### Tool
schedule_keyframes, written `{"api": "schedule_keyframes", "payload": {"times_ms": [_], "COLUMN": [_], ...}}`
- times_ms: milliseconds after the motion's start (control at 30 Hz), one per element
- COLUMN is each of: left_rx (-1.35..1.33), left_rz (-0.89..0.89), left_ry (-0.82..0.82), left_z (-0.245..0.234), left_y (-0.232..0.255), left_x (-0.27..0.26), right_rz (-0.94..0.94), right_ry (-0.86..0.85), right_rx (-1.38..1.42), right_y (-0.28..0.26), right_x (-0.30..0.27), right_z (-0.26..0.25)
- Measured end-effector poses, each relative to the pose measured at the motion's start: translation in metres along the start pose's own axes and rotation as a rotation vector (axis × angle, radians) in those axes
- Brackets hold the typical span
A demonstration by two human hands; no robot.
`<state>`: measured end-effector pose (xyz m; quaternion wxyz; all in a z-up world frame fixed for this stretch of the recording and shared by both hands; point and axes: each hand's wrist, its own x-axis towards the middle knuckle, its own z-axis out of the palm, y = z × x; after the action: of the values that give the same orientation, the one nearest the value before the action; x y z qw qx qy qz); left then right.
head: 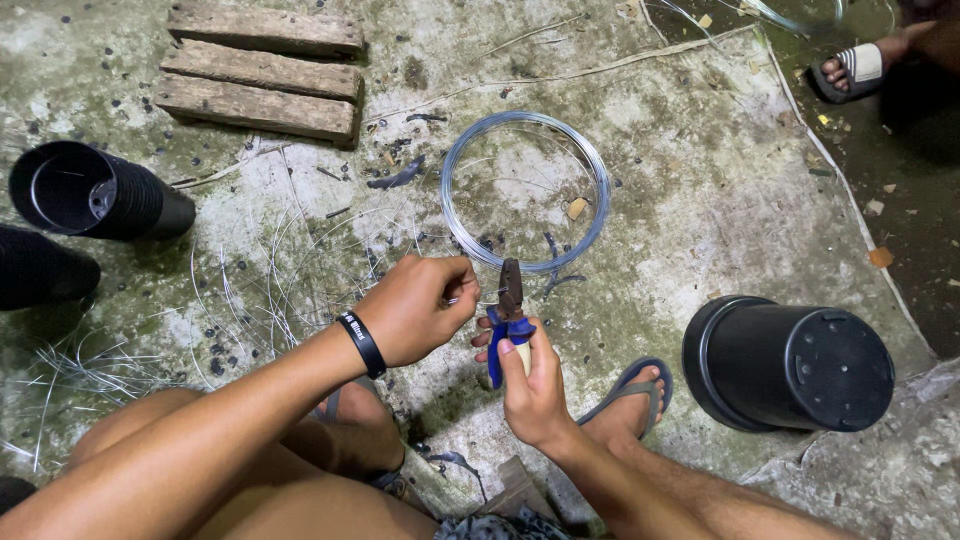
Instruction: The person sits on the floor and repeatedly cuts short lengths of thin metal wire from a coil using pliers. The person holds the wire with one hand and uses the pliers with the other to snip off segments, which fall onto the floor.
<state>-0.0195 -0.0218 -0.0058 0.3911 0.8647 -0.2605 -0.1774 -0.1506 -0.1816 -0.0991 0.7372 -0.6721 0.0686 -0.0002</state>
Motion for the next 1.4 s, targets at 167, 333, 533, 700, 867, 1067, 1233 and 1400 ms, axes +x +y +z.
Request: {"api": "schedule_keyframes", "payload": {"times_ms": [167, 333, 533, 700, 867, 1067, 1233, 1400], "left_rx": [-0.011, 0.002, 0.004, 0.004, -0.007, 0.013, 0.011, -0.015], "left_rz": [0.021, -0.033, -0.014, -0.002, 0.029, 0.019, 0.019, -0.080], "left_ry": [-0.006, -0.061, -0.057, -0.047, -0.034, -0.025, -0.038, -0.148], "left_z": [-0.002, -0.005, -0.005, -0.004, -0.003, -0.002, -0.003, -0.011], "left_y": [0.002, 0.005, 0.006, 0.004, 0.002, -0.002, -0.004, -0.007], "left_x": [0.001, 0.003, 0.004, 0.004, 0.005, 0.005, 0.007, 0.009], "right_rz": [-0.029, -0.039, -0.024, -0.065, -0.068, -0.100, -0.035, -0.089], "right_ry": [-0.001, -0.012, -0.009, -0.012, -0.013, -0.052, -0.071, -0.082], "right_rx": [-0.017, -0.032, -0.034, 0.014, 0.004, 0.025, 0.024, 0.113], "right_y": [0.001, -0.002, 0.000, 0.006, 0.011, 0.011, 0.009, 0.018], "right_x": [0.001, 0.003, 0.004, 0.005, 0.006, 0.012, 0.015, 0.018], "right_z": [0.000, -0.001, -0.002, -0.001, -0.004, -0.008, -0.013, -0.017]}}
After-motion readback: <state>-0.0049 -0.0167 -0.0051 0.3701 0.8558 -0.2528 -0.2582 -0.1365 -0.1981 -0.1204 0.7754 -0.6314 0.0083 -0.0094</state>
